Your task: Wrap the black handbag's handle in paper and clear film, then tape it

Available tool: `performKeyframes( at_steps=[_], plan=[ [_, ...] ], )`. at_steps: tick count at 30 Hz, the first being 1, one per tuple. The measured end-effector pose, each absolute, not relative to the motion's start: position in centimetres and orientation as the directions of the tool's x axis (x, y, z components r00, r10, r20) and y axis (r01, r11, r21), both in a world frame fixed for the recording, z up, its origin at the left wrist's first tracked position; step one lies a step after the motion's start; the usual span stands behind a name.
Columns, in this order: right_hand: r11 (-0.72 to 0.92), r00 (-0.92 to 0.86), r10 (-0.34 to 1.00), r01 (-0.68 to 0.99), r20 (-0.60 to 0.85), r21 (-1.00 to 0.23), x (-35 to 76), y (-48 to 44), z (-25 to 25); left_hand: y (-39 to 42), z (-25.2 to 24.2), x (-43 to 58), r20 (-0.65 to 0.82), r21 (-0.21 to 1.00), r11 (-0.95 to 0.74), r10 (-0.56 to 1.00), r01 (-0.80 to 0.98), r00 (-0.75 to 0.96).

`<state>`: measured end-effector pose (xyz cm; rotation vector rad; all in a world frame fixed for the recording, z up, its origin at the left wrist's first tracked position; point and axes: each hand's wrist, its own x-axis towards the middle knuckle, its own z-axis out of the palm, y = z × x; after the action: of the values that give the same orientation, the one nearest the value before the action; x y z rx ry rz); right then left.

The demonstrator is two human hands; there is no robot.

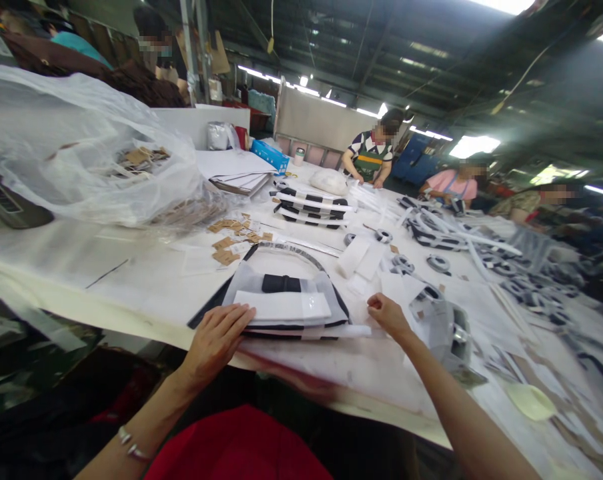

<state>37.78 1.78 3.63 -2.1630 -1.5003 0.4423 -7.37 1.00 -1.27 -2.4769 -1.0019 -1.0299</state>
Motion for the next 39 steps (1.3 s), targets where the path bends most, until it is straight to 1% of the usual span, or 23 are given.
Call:
performKeyframes(
  at_steps=[4, 7, 10, 13, 18, 21, 24, 26, 28, 29, 31, 33, 34, 35, 37, 39],
  plan=[
    [-0.25, 0.38, 0.925, 0.574, -0.017, -0.779, 37.8, 0.9, 4.5, 0.9, -1.1, -7.3, 0.713, 0.021, -0.721, 0.497, 0.693, 0.495],
    [-0.189, 0.392, 0.92, 0.434, -0.005, -0.881, 37.8, 0.2, 6.2, 0.8, -0.9, -7.2, 0.708, 0.019, -0.714, 0.504, 0.7, 0.495],
    [-0.111, 0.413, 0.911, 0.228, -0.007, -0.967, 38.0, -0.7, 8.7, 0.8, -0.9, -7.3, 0.699, 0.022, -0.709, 0.515, 0.705, 0.497],
    [-0.041, 0.418, 0.908, 0.085, -0.002, -0.996, 38.0, -1.5, 11.2, 0.8, -1.0, -7.3, 0.701, 0.025, -0.709, 0.515, 0.704, 0.494],
    [0.022, 0.386, 0.922, 0.014, 0.026, -1.0, 37.0, -2.6, 14.3, 0.9, -1.1, -7.2, 0.706, 0.028, -0.717, 0.507, 0.697, 0.494],
    [0.033, 0.36, 0.933, -0.043, 0.015, -0.999, 35.7, -3.2, 15.8, 0.9, -1.1, -7.2, 0.707, 0.03, -0.722, 0.504, 0.691, 0.496],
    [0.037, 0.297, 0.954, -0.022, 0.029, -0.999, 34.0, -4.1, 17.7, 1.0, -1.3, -7.2, 0.706, 0.031, -0.721, 0.507, 0.693, 0.495],
    [0.021, 0.231, 0.972, 0.055, 0.033, -0.998, 32.6, -4.9, 18.9, 1.0, -1.4, -7.2, 0.705, 0.035, -0.714, 0.514, 0.7, 0.489],
    [-0.014, 0.105, 0.994, 0.146, 0.001, -0.989, 31.2, -6.0, 19.7, 0.8, -1.3, -7.1, 0.709, 0.036, -0.709, 0.515, 0.705, 0.482],
    [-0.059, 0.02, 0.998, 0.187, -0.056, -0.981, 30.4, -6.6, 19.9, 0.7, -1.1, -6.9, 0.711, 0.035, -0.708, 0.514, 0.706, 0.48],
    [-0.2, -0.162, 0.955, 0.269, -0.25, -0.942, 28.4, -7.7, 19.7, 0.4, -0.8, -6.6, 0.715, 0.034, -0.705, 0.512, 0.708, 0.476],
    [-0.352, -0.286, 0.845, 0.34, -0.452, -0.872, 25.9, -8.7, 19.0, 0.1, -0.6, -6.1, 0.708, 0.037, -0.697, 0.525, 0.716, 0.474],
    [-0.405, -0.333, 0.786, 0.36, -0.521, -0.841, 24.5, -9.1, 18.6, 0.0, -0.5, -5.9, 0.701, 0.042, -0.692, 0.534, 0.72, 0.472],
    [-0.442, -0.375, 0.735, 0.367, -0.565, -0.819, 23.0, -9.3, 18.1, -0.2, -0.5, -5.6, 0.695, 0.048, -0.689, 0.543, 0.723, 0.471],
    [-0.508, -0.436, 0.665, 0.331, -0.607, -0.795, 20.0, -9.0, 17.2, -0.6, -0.6, -5.2, 0.685, 0.067, -0.686, 0.56, 0.724, 0.467],
    [-0.554, -0.451, 0.666, 0.234, -0.594, -0.799, 17.5, -7.6, 16.5, -1.1, -0.8, -4.9, 0.678, 0.086, -0.692, 0.567, 0.716, 0.467]
  ],
)
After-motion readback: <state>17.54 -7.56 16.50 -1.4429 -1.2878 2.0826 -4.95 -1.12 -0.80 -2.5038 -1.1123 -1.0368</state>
